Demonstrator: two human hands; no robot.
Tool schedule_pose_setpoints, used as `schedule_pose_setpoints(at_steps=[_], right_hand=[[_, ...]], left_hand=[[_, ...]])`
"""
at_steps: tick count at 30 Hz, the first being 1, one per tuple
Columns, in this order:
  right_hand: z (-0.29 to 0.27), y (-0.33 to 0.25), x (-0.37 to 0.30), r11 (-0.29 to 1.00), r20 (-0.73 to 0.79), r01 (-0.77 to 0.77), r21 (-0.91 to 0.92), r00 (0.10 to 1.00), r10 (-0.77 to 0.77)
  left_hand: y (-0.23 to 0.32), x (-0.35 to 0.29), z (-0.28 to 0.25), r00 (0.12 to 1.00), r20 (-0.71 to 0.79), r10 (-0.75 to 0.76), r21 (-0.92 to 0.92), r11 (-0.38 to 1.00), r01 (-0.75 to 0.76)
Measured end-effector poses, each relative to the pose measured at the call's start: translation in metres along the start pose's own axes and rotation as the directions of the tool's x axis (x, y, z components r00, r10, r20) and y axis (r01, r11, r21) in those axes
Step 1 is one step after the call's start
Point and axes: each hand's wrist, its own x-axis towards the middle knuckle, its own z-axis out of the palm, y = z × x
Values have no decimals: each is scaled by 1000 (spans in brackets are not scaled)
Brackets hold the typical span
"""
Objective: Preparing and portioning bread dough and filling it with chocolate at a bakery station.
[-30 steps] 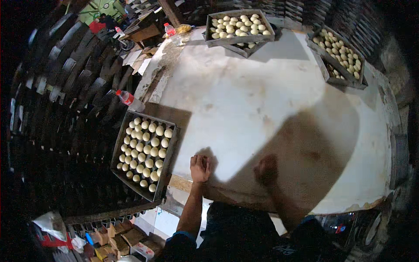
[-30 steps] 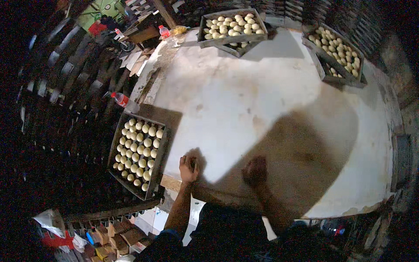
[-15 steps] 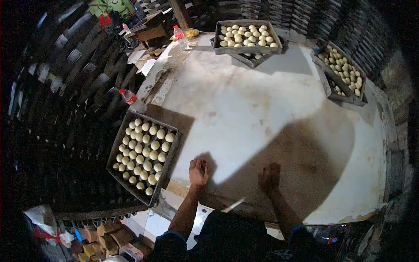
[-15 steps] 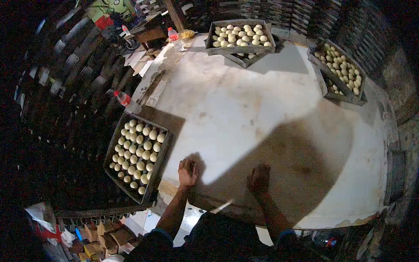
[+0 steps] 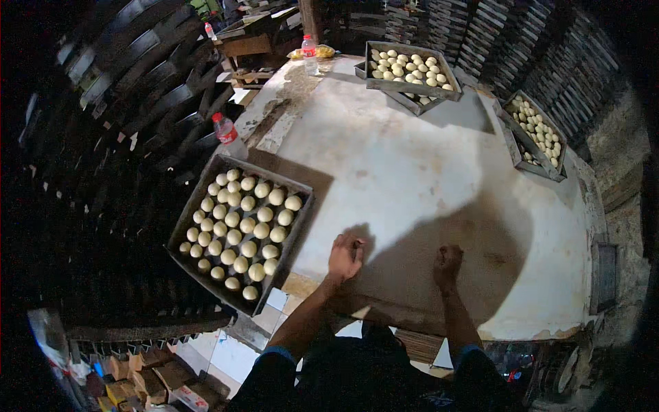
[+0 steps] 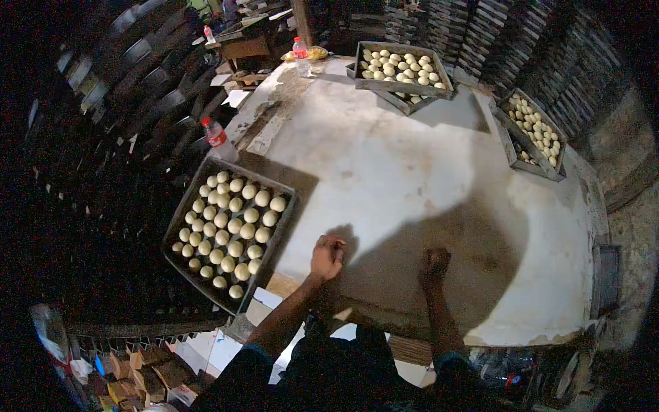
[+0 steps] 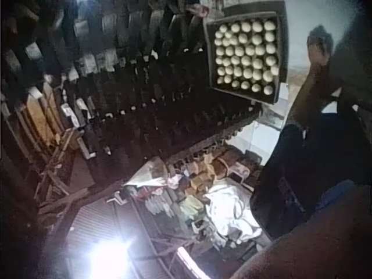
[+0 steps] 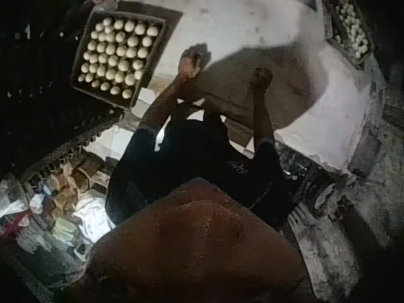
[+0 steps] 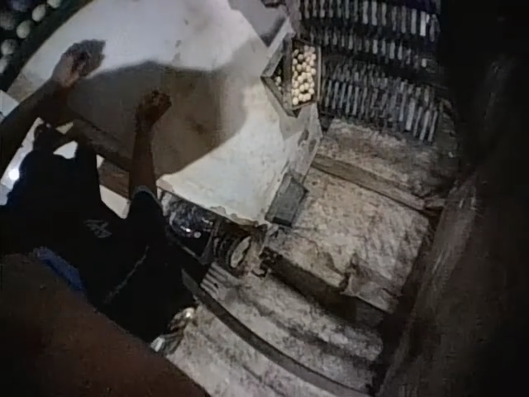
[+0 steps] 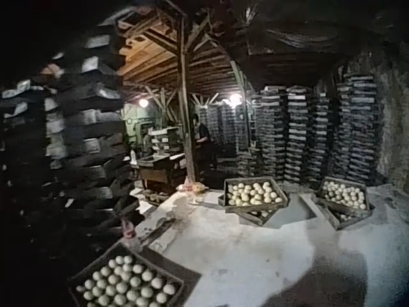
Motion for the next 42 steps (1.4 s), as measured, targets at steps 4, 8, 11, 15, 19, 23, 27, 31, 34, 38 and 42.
schedule_pose_setpoints(at_steps=[4,8,11,15,19,23,27,31,34,38,42], right_hand=[[-72,59,-20,838,330,-294,460,933,146],[-109,-79,-24,-293,803,-749,594,527,281],[-91,-196,-56,47,760,-770,636,636,135],[-38,-256,-101,905,349,321,277,844,-407],[-62,-291,-64,695,672,-534,481,734,99],[-67,-276,-53,772,419,-296,563,907,43],[-99,-270,-28,801,260,-178,572,965,28],[-126,-214,-11,777,347,-299,554,931,112],[-144,-182,-1,797,285,-296,526,945,163],[-160,-121,-6,825,195,-314,470,948,250],[-158,-72,11,974,-11,-139,180,990,143]], left_hand=[[-1,-26,-29,972,124,-200,-399,887,234],[-15,-63,-56,825,459,-330,-389,760,520],[20,-74,-84,947,320,40,-397,913,95],[16,-63,-122,958,224,179,-441,895,-65],[14,-59,-162,932,322,164,-576,816,56],[58,-48,-153,890,454,30,-433,881,191],[93,-39,-117,919,392,50,-475,866,155],[140,-18,-72,856,514,50,-409,892,194],[144,-20,-3,838,517,175,-318,948,-1],[208,-4,18,724,656,214,-104,975,-194],[214,-11,32,634,703,322,-252,947,-202]])
